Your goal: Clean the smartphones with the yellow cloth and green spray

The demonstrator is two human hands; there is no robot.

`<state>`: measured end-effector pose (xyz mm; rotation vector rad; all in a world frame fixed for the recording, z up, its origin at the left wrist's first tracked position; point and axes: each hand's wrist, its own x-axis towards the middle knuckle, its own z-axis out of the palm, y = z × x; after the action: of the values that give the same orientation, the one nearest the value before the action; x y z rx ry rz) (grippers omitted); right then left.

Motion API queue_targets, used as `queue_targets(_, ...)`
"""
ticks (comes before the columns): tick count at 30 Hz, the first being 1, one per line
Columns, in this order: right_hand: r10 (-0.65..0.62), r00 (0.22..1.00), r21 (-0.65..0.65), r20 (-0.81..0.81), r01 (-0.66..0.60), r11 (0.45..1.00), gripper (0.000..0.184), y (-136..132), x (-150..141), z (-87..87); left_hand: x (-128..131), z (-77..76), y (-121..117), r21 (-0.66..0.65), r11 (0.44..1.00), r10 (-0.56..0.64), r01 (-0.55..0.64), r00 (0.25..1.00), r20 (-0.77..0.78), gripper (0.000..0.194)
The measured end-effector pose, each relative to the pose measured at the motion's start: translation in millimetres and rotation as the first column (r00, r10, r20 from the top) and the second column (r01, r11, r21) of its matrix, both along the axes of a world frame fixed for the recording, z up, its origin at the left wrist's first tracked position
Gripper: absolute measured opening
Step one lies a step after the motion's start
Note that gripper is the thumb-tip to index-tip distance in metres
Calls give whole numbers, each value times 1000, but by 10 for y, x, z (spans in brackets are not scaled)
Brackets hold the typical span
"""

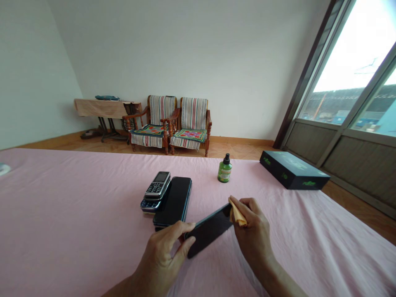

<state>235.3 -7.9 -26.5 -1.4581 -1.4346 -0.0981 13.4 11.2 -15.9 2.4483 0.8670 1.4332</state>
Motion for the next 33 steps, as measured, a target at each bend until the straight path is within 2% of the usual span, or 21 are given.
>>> queue_targets(7, -45, 993, -25, -109, 42, 999, 28, 38, -33, 24, 11, -30, -10, -6, 1000, 8, -8, 1000, 10, 15)
queue_targets(12, -78, 989, -158, -128, 57, 986, 28, 59, 25, -21, 16, -55, -8, -11, 1000, 8, -7, 1000, 12, 16)
queue_targets(19, 9, 1000, -282, 26, -1, 960, 24, 48, 109, -65, 9, -54, -21, -5, 1000, 20, -20, 1000, 13, 15)
queue_targets(24, 17, 986, -319, 164, 37, 947, 29, 23, 142, -78, 15, -33, -21, -9, 1000, 16, -16, 1000, 22, 14)
queue_targets(27, 3, 958, -350, 287, 102, 931, 28, -1, 160, -66, 12, -32, -21, -18, 1000, 14, -14, 1000, 16, 14)
queue_targets(30, -44, 931, -320, 361, 169, 932, 27, -10, 192, -36, 11, -30, -20, -14, 1000, 15, -15, 1000, 18, 15)
queue_targets(33, -59, 964, -187, 261, 110, 976, 28, 0, 212, 4, 16, -18, -15, -26, 1000, 16, -15, 999, 29, 15)
